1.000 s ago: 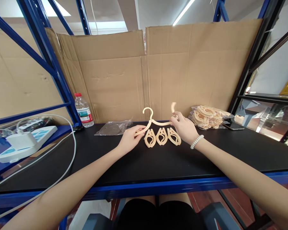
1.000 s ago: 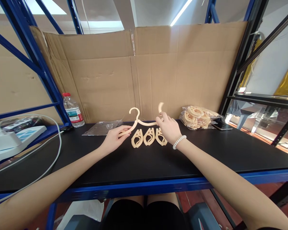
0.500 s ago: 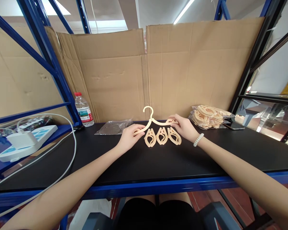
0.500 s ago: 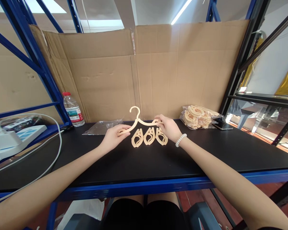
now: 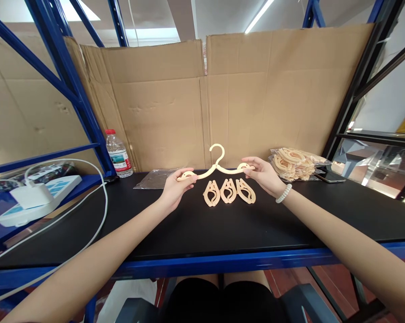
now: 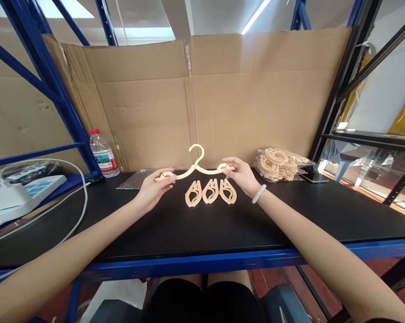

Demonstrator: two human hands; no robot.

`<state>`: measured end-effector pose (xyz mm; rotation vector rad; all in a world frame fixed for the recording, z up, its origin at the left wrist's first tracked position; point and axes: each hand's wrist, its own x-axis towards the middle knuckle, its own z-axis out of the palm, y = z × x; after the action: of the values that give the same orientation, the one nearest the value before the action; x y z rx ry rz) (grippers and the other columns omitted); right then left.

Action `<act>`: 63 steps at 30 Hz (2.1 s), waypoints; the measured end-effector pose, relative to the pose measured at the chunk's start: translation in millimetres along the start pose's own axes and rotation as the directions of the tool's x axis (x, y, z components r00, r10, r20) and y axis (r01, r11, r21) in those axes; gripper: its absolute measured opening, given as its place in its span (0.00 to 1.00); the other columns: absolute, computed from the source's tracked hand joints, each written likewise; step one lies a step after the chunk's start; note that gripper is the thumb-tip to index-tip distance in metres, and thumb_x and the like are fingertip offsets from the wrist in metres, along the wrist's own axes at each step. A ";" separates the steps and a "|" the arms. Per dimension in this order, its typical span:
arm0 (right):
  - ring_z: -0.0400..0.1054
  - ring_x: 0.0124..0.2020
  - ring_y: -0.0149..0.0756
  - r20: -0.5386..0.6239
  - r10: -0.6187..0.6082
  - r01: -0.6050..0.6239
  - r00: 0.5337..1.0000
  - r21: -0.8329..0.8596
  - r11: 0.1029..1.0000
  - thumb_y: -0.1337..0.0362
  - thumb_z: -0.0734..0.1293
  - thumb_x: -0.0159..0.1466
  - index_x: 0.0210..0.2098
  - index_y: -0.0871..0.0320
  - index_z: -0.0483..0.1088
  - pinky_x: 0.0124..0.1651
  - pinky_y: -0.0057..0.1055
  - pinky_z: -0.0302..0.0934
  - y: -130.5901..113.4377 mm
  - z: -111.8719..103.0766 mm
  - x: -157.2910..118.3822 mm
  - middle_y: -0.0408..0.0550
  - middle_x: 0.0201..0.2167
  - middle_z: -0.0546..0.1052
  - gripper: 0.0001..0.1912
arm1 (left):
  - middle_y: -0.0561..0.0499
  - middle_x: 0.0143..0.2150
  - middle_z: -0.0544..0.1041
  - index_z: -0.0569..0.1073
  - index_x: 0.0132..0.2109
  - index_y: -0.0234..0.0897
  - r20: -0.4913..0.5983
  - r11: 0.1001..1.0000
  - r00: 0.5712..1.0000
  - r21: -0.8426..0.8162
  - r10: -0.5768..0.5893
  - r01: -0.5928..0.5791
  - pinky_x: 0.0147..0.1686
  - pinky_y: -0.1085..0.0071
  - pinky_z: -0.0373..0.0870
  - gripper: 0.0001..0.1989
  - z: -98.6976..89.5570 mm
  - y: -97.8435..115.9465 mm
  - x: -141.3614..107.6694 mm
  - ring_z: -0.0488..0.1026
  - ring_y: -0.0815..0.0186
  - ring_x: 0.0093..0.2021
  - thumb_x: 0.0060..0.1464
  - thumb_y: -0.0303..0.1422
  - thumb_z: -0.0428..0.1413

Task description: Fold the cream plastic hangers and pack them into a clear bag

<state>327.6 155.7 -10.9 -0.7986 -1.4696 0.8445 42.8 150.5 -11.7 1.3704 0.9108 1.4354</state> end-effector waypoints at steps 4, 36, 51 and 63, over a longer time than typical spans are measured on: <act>0.67 0.30 0.29 -0.017 0.087 -0.082 0.996 0.192 0.978 0.60 0.77 0.47 0.40 0.56 0.69 0.36 0.31 0.66 -2.1 5.7 -2.9 0.42 0.31 0.75 0.23 | 0.52 0.33 0.76 0.74 0.44 0.35 0.000 0.994 0.999 -0.106 -0.036 0.035 0.38 0.72 0.72 0.22 0.9 1.1 0.5 0.74 0.70 0.34 0.39 0.32 0.68; 0.75 0.42 0.38 0.474 0.005 -0.061 0.880 0.103 0.993 0.62 0.70 0.59 0.55 0.55 0.64 0.45 0.38 0.71 -12.3 33.4 -23.2 0.50 0.45 0.78 0.25 | 0.48 0.39 0.78 0.73 0.40 0.33 0.272 0.995 0.958 0.039 -0.096 0.089 0.38 0.70 0.75 0.16 18.1 0.4 -16.7 0.76 0.65 0.39 0.46 0.35 0.67; 0.71 0.40 0.34 0.516 -0.108 0.142 0.850 -0.027 0.990 0.62 0.68 0.61 0.45 0.57 0.71 0.43 0.35 0.69 -7.0 38.6 -26.6 0.50 0.43 0.73 0.13 | 0.47 0.37 0.78 0.73 0.39 0.32 0.223 0.994 0.971 0.092 -0.086 0.066 0.36 0.69 0.76 0.17 20.8 2.0 -18.8 0.76 0.64 0.37 0.43 0.35 0.67; 0.66 0.51 0.37 0.610 -0.096 0.242 0.786 -0.162 0.957 0.60 0.63 0.65 0.55 0.51 0.68 0.53 0.40 0.67 -12.2 39.2 -29.5 0.50 0.53 0.65 0.19 | 0.49 0.40 0.76 0.73 0.40 0.35 0.293 0.990 0.955 0.118 0.045 -0.083 0.37 0.71 0.75 0.15 23.0 4.7 -23.5 0.75 0.65 0.40 0.47 0.36 0.65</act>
<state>290.3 122.1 -16.4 -0.5700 -2.2071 0.8328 64.0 124.9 -12.0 1.6703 0.7834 1.1974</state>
